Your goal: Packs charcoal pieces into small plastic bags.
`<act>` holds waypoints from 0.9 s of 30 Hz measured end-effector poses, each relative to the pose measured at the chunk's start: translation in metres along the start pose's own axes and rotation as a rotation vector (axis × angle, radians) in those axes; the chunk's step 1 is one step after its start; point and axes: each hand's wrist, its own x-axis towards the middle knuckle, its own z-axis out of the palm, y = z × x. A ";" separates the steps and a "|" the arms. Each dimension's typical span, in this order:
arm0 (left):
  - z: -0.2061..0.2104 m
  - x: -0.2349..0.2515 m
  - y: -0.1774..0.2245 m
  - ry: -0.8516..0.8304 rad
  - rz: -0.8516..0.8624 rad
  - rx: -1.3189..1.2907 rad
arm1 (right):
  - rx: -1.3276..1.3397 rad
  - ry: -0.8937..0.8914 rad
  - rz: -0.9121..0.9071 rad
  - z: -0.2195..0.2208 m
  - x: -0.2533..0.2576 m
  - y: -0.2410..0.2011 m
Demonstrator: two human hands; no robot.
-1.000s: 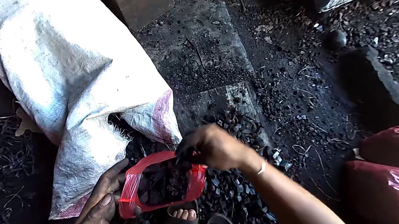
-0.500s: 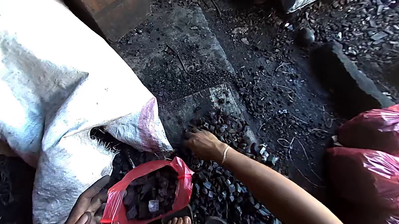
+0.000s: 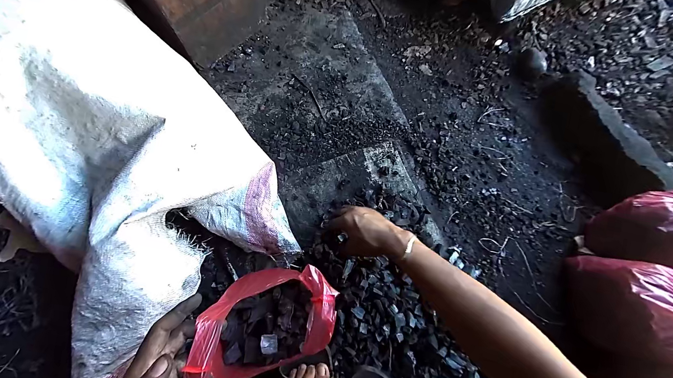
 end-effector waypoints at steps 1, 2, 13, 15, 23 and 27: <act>0.002 0.000 0.000 0.005 0.014 0.004 | 0.088 0.055 -0.011 -0.015 -0.008 -0.009; 0.004 -0.001 0.000 0.015 0.024 0.009 | 0.175 0.121 -0.061 -0.029 -0.017 -0.019; 0.005 -0.002 -0.004 -0.031 0.049 0.054 | 0.043 0.163 -0.282 -0.054 -0.031 -0.118; 0.003 -0.004 -0.006 -0.022 0.043 0.051 | 0.055 0.192 -0.069 -0.063 -0.016 -0.081; 0.002 -0.001 -0.005 -0.041 0.029 0.020 | -0.253 -0.188 -0.038 0.031 0.033 -0.018; 0.001 -0.004 -0.008 -0.026 0.028 0.014 | -0.266 -0.210 -0.041 0.042 0.035 -0.008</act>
